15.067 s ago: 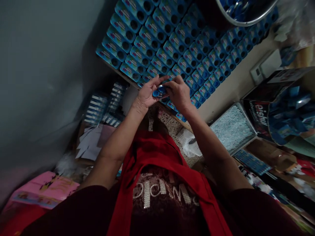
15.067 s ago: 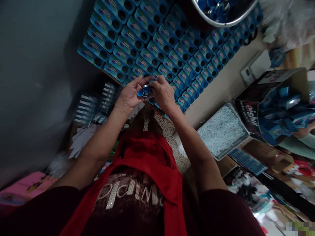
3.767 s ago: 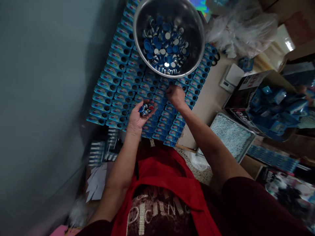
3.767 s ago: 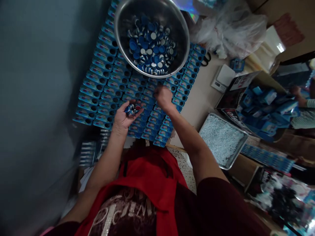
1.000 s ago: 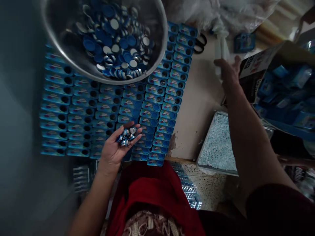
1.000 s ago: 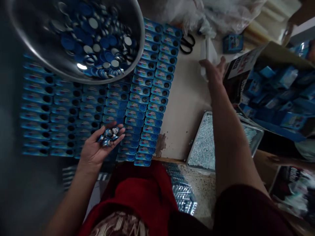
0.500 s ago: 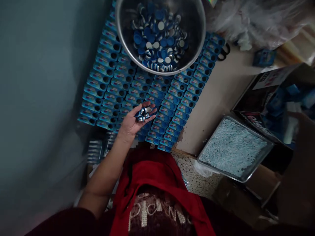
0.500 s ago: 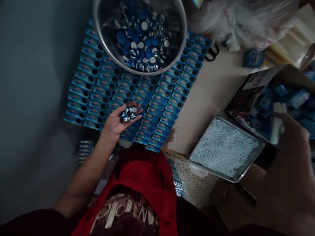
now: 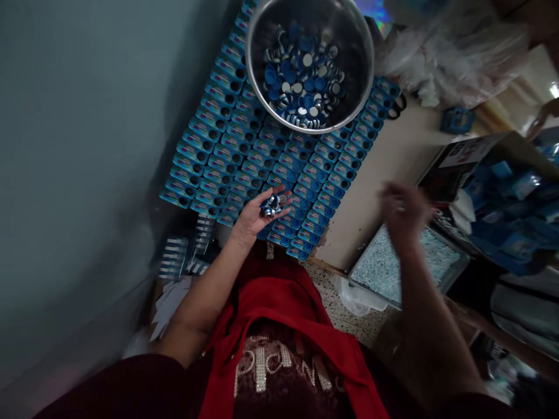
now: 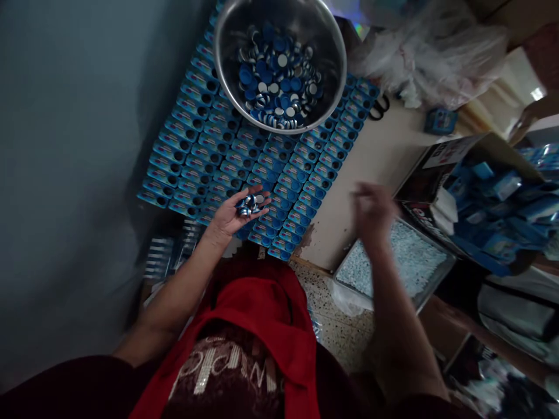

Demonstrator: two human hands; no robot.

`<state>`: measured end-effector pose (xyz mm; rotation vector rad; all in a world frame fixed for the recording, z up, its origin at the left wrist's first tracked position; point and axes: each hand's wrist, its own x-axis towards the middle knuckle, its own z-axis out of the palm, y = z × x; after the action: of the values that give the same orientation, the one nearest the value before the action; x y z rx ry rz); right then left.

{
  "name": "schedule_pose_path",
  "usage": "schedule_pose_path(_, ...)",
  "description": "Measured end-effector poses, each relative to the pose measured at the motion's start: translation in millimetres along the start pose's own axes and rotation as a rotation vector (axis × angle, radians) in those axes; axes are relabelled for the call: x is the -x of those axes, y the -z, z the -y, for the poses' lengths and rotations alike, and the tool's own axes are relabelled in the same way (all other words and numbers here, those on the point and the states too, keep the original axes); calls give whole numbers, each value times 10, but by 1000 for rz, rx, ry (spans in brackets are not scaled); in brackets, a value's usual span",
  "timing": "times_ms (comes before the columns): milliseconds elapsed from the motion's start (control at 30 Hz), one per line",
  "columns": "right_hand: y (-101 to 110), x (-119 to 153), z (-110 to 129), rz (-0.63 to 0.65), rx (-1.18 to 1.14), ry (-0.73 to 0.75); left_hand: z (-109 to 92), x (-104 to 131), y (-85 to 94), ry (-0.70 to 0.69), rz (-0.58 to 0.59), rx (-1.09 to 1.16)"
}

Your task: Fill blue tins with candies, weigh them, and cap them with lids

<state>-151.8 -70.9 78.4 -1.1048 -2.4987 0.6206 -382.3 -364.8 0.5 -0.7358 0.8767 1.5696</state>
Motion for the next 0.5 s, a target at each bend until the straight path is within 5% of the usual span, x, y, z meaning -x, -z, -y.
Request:
schedule_pose_path(67,-649,225,629,410,-204,293,38,12,6,26,4,17)
schedule_pose_path(133,-1154,375,996,590,-267,485,65,-5,19,47,-18,45)
schedule_pose_path(200,-1446,434,1097,691,-258,540,77,-44,34,69,-33,65)
schedule_pose_path(500,-1482,185,938,791,-175,436,50,-148,90,94,2,88)
